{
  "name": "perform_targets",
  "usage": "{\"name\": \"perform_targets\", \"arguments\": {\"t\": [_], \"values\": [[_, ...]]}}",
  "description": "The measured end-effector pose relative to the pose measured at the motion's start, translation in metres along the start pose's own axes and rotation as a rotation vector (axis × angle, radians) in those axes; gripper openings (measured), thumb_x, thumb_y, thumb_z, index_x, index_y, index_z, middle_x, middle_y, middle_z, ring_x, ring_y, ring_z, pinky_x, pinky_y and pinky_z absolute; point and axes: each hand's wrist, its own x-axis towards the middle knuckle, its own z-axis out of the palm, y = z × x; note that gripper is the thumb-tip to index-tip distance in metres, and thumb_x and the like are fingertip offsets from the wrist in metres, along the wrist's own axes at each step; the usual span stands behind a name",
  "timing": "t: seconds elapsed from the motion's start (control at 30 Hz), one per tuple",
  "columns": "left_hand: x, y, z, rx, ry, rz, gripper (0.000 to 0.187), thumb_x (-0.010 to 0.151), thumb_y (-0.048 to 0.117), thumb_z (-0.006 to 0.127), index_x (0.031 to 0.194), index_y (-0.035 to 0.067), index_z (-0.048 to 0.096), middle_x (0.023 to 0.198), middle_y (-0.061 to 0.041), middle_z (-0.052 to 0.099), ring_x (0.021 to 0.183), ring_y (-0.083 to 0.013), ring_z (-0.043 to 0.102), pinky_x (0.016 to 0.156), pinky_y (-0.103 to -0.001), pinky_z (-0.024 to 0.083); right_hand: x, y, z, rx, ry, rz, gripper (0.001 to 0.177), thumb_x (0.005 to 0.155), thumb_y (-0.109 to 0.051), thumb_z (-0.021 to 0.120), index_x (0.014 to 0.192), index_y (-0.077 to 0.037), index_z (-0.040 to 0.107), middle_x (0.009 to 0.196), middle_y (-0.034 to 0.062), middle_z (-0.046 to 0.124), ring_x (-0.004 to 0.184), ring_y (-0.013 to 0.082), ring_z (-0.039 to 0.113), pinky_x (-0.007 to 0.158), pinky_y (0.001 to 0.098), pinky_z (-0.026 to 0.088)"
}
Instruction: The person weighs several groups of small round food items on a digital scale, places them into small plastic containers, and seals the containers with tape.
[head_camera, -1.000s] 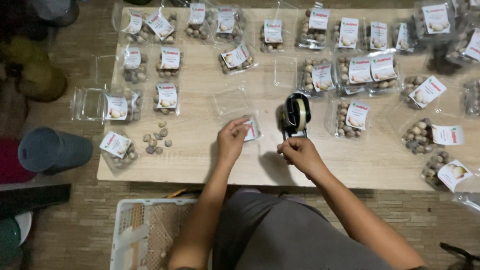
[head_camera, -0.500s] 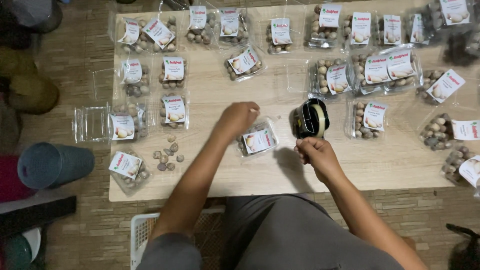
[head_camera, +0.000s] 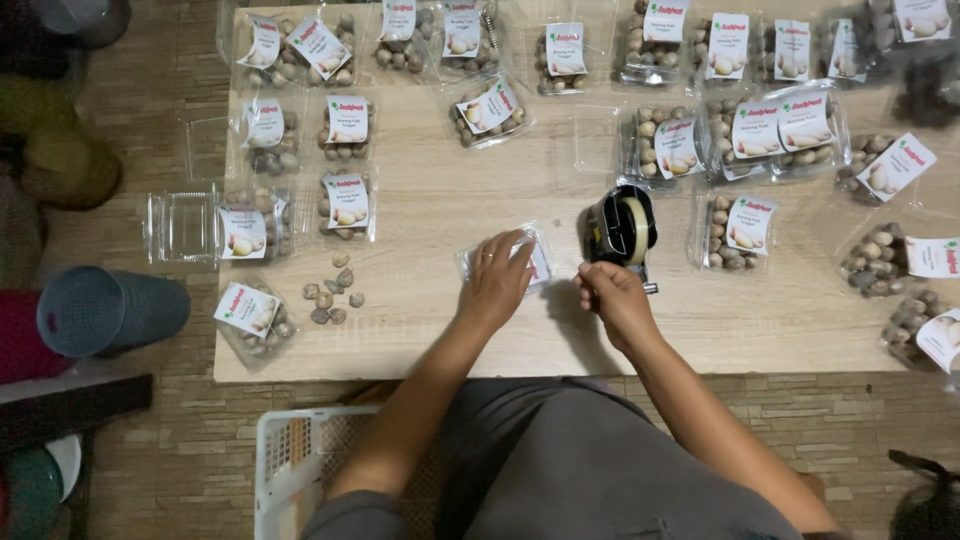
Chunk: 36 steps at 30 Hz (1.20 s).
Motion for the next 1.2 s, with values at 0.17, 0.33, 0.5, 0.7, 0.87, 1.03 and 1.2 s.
{"name": "perform_targets", "arguments": {"t": [0.17, 0.33, 0.5, 0.7, 0.87, 1.03, 1.2], "values": [[0.011, -0.007, 0.017, -0.071, -0.019, -0.011, 0.023, 0.095, 0.015, 0.064, 0.116, 0.018, 0.073, 0.117, -0.001, 0.063, 0.112, -0.0238, 0.061, 0.094, -0.04, 0.049, 0.017, 0.004, 0.012, 0.066, -0.009, 0.005, 0.02, 0.099, -0.019, 0.065, 0.084, -0.006, 0.07, 0.058, -0.0004, 0.052, 0.049, 0.0089, 0.058, 0.05, 0.0191, 0.048], [0.033, -0.01, 0.007, -0.258, -0.197, -0.149, 0.023, 0.088, 0.02, 0.073, 0.11, 0.018, 0.077, 0.106, -0.003, 0.066, 0.1, -0.027, 0.067, 0.086, -0.041, 0.053, 0.034, 0.001, 0.026, 0.1, -0.013, -0.013, 0.021, 0.1, -0.018, 0.064, 0.083, -0.006, 0.068, 0.058, -0.0008, 0.051, 0.048, 0.0083, 0.057, 0.051, 0.0184, 0.047], [0.05, -0.015, -0.007, -0.272, -0.298, -0.199, 0.013, 0.086, 0.021, 0.077, 0.098, 0.015, 0.079, 0.098, -0.003, 0.066, 0.095, -0.0245, 0.068, 0.082, -0.036, 0.055, 0.061, 0.002, 0.041, 0.197, -0.043, 0.004, 0.025, 0.102, -0.023, 0.063, 0.082, -0.007, 0.066, 0.06, -0.0032, 0.047, 0.049, 0.008, 0.053, 0.05, 0.0201, 0.043], [0.05, -0.027, -0.005, -0.261, -0.137, -0.059, 0.009, 0.081, 0.025, 0.081, 0.082, 0.018, 0.076, 0.09, -0.001, 0.064, 0.097, -0.0254, 0.057, 0.086, -0.04, 0.047, 0.064, -0.016, 0.058, 0.373, -0.027, 0.074, 0.027, 0.101, -0.024, 0.064, 0.08, -0.007, 0.063, 0.059, -0.0037, 0.043, 0.048, 0.0093, 0.049, 0.05, 0.0215, 0.04], [0.055, -0.022, 0.003, -0.247, -0.033, -0.113, 0.023, 0.086, 0.026, 0.076, 0.107, 0.019, 0.069, 0.084, 0.0, 0.062, 0.093, -0.0248, 0.062, 0.081, -0.041, 0.05, 0.084, -0.008, 0.055, 0.403, -0.04, 0.113, 0.028, 0.101, -0.027, 0.064, 0.08, -0.009, 0.063, 0.06, -0.0046, 0.04, 0.049, 0.0104, 0.045, 0.05, 0.0246, 0.038], [0.056, -0.013, 0.008, -0.083, 0.016, -0.2, 0.037, 0.087, 0.036, 0.074, 0.117, 0.015, 0.064, 0.098, -0.006, 0.062, 0.101, -0.0275, 0.061, 0.087, -0.044, 0.049, 0.087, 0.005, 0.054, 0.461, -0.03, 0.133, 0.027, 0.101, -0.026, 0.064, 0.081, -0.008, 0.062, 0.06, -0.003, 0.04, 0.051, 0.012, 0.045, 0.05, 0.0247, 0.037], [0.065, -0.016, 0.011, -0.125, -0.209, -0.368, 0.034, 0.103, 0.042, 0.05, 0.103, 0.014, 0.069, 0.092, -0.005, 0.065, 0.099, -0.0284, 0.066, 0.089, -0.047, 0.05, 0.093, 0.025, 0.045, 0.513, -0.03, 0.183, 0.027, 0.101, -0.027, 0.062, 0.082, -0.008, 0.062, 0.063, -0.004, 0.037, 0.053, 0.0115, 0.044, 0.051, 0.0244, 0.038]]}}
